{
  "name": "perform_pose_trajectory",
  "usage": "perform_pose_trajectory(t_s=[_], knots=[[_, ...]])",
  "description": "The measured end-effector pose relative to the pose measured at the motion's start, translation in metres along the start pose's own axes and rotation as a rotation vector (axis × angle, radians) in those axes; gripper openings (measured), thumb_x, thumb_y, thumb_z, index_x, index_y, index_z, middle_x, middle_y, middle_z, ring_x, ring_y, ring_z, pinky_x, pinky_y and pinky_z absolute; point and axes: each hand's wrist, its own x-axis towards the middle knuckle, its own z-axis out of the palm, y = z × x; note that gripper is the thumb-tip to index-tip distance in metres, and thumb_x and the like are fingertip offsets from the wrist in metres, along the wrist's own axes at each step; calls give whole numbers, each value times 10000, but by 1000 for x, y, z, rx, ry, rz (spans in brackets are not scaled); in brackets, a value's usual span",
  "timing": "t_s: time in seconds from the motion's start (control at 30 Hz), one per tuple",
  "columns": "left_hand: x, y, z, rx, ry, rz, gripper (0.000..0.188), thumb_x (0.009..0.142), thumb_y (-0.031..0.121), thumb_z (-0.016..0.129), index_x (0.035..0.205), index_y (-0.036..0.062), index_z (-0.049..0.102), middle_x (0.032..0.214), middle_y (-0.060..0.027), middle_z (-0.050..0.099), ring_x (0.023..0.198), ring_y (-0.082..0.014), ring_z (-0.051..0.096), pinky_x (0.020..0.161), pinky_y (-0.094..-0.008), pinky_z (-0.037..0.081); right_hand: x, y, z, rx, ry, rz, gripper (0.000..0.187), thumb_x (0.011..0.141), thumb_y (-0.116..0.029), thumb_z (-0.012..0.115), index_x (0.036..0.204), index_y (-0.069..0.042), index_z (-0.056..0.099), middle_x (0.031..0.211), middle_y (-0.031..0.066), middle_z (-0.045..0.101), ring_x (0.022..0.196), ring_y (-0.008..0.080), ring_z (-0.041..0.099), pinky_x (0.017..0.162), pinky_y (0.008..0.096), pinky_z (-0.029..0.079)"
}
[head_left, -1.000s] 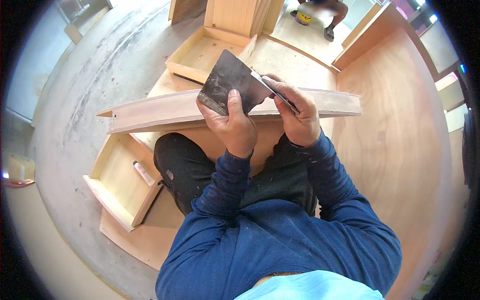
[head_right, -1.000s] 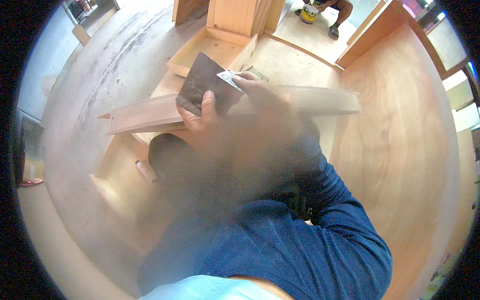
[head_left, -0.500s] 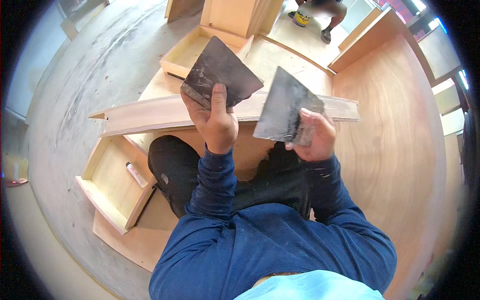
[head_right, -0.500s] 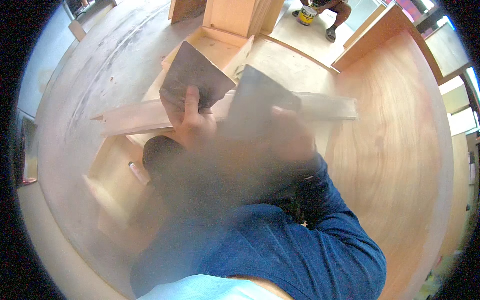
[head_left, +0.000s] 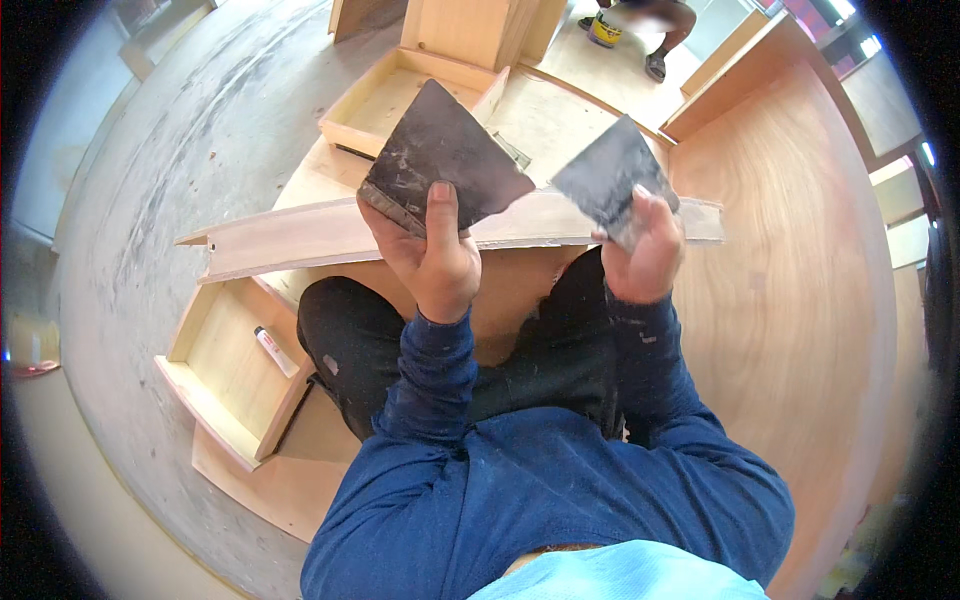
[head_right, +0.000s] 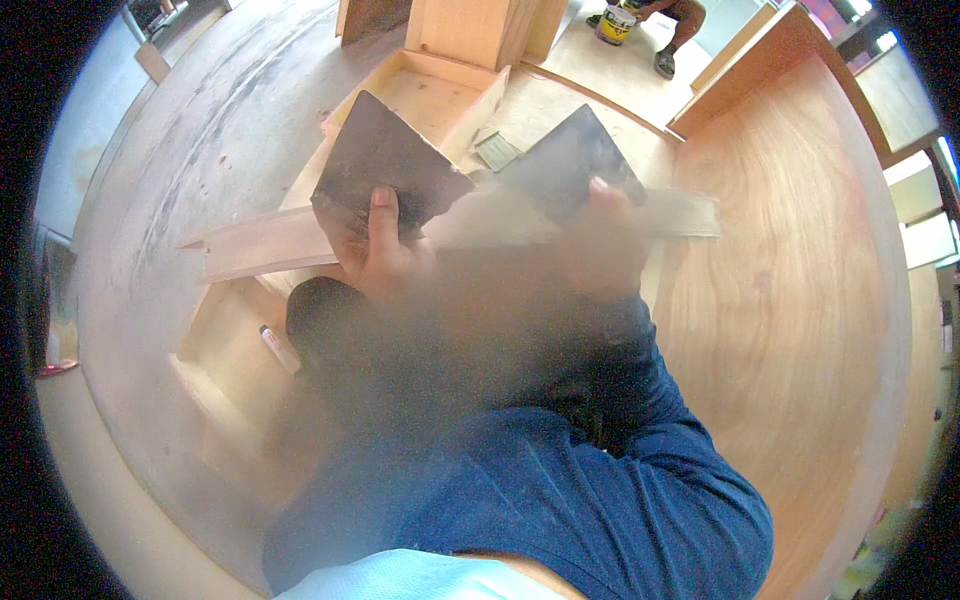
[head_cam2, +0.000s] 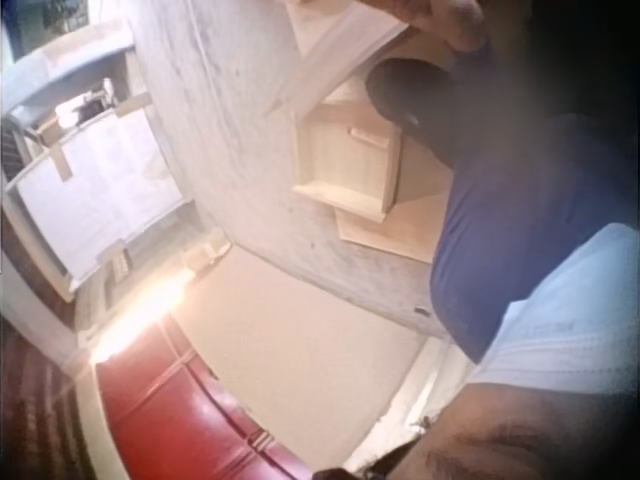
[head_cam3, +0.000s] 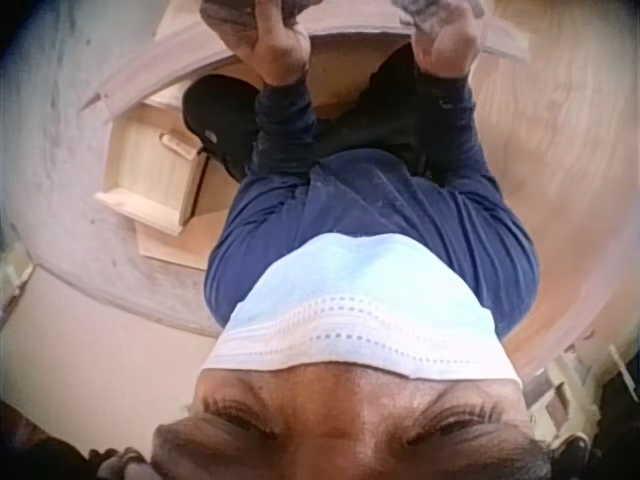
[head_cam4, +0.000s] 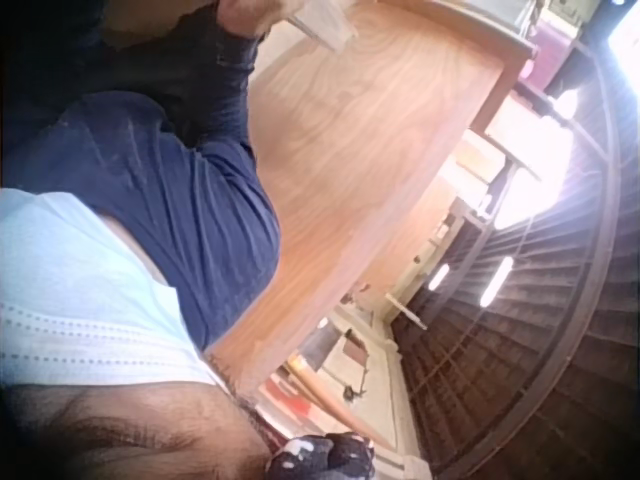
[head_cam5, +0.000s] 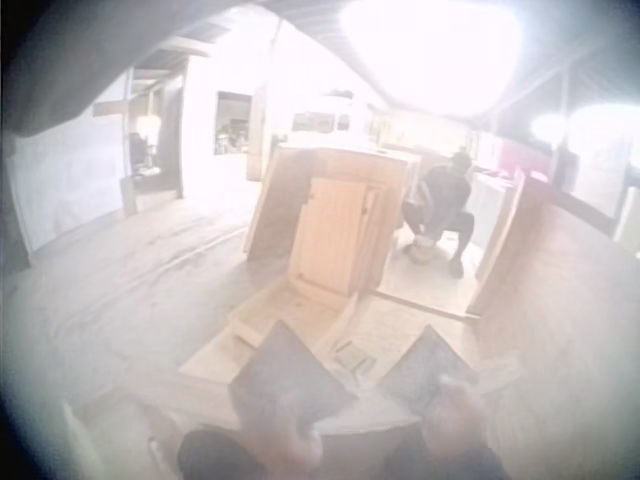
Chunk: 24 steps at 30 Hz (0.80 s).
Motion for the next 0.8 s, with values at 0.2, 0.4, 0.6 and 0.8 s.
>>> perform_pose_trajectory(t_s=[0.2, 0.4, 0.6, 0.8], knots=[[0, -6, 4, 197, 125, 79, 436, 915, -2, 603, 1284, -11, 372, 1182, -123, 547, 1020, -169, 557, 900, -289, 473, -49, -43, 7, 55, -348, 118, 319, 884, -38, 529, 1177, 85, 502, 983, 181, 636, 665, 250, 676, 426, 330, 566], [-5, -8, 9, 245, 66, 107, 414, 922, 3, 602, 1264, -11, 369, 1126, -108, 549, 986, -150, 554, 878, -269, 470, -47, -50, 18, 154, -375, 209, 307, 899, -7, 507, 1195, 71, 490, 970, 164, 641, 672, 226, 676, 438, 319, 567], [-8, -1, 7, 509, -164, 226, 380, 913, 16, 618, 1223, -9, 401, 1064, -86, 558, 928, -126, 547, 831, -254, 467, -39, -50, 18, 9, -299, 137, 294, 888, 4, 507, 1177, 55, 499, 934, 140, 644, 658, 205, 667, 433, 311, 559], [-4, 6, -2, 492, -435, 73, 328, 884, 1, 636, 1172, -25, 481, 1011, -87, 617, 879, -142, 566, 786, -276, 471, -28, -60, 16, -32, -166, 156, 262, 873, 0, 516, 1133, 37, 514, 911, 120, 639, 644, 202, 660, 419, 315, 546]])
